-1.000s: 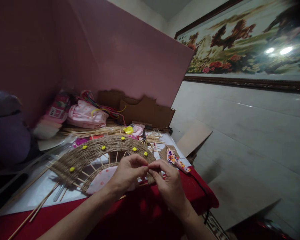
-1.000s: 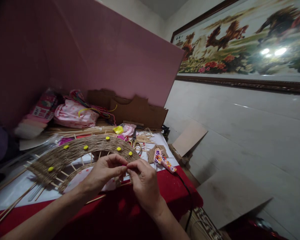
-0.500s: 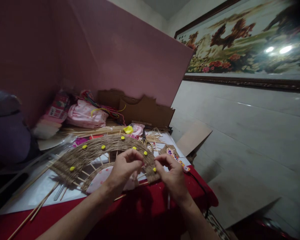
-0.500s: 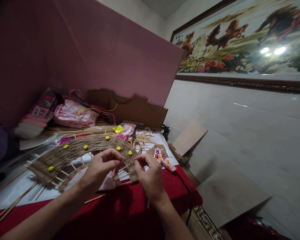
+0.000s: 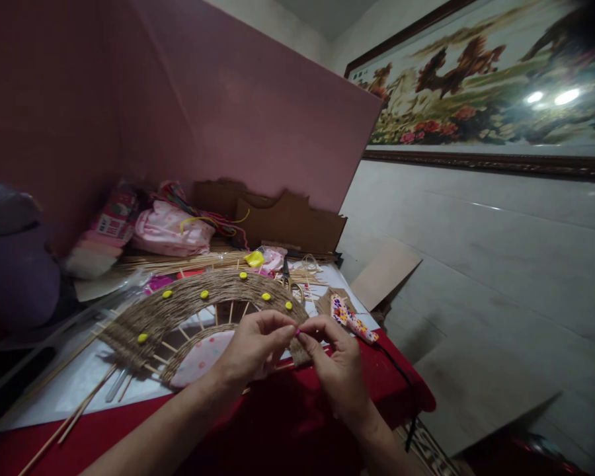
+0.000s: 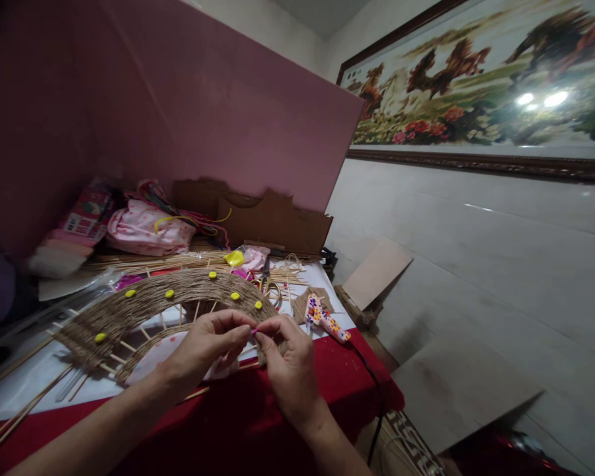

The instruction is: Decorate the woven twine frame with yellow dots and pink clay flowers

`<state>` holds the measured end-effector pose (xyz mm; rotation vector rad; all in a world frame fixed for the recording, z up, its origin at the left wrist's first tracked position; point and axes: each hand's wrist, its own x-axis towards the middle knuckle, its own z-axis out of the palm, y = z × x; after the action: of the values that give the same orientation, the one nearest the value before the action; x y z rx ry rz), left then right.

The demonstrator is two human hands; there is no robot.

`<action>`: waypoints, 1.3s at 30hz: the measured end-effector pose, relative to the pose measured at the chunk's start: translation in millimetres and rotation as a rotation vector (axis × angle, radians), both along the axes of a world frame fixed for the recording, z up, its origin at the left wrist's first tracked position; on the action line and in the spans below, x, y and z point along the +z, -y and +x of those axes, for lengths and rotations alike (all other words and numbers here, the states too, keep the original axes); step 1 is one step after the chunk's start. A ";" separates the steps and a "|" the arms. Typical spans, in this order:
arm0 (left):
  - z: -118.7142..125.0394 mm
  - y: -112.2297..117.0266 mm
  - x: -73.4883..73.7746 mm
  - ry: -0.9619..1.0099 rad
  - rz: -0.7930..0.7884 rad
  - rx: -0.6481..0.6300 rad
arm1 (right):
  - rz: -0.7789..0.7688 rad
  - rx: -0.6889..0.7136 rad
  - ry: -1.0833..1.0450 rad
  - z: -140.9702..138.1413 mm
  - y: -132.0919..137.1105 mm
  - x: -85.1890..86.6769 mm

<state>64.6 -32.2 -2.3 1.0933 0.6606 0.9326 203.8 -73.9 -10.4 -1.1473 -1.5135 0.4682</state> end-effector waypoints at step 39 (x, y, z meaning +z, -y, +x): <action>-5.6 -2.6 -9.3 -0.020 -0.053 -0.226 | 0.071 0.046 0.031 1.2 6.5 3.1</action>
<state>59.0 -29.6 -11.6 1.1058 0.5617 0.7069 205.0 -80.3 -7.3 -1.0708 -1.5736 0.4257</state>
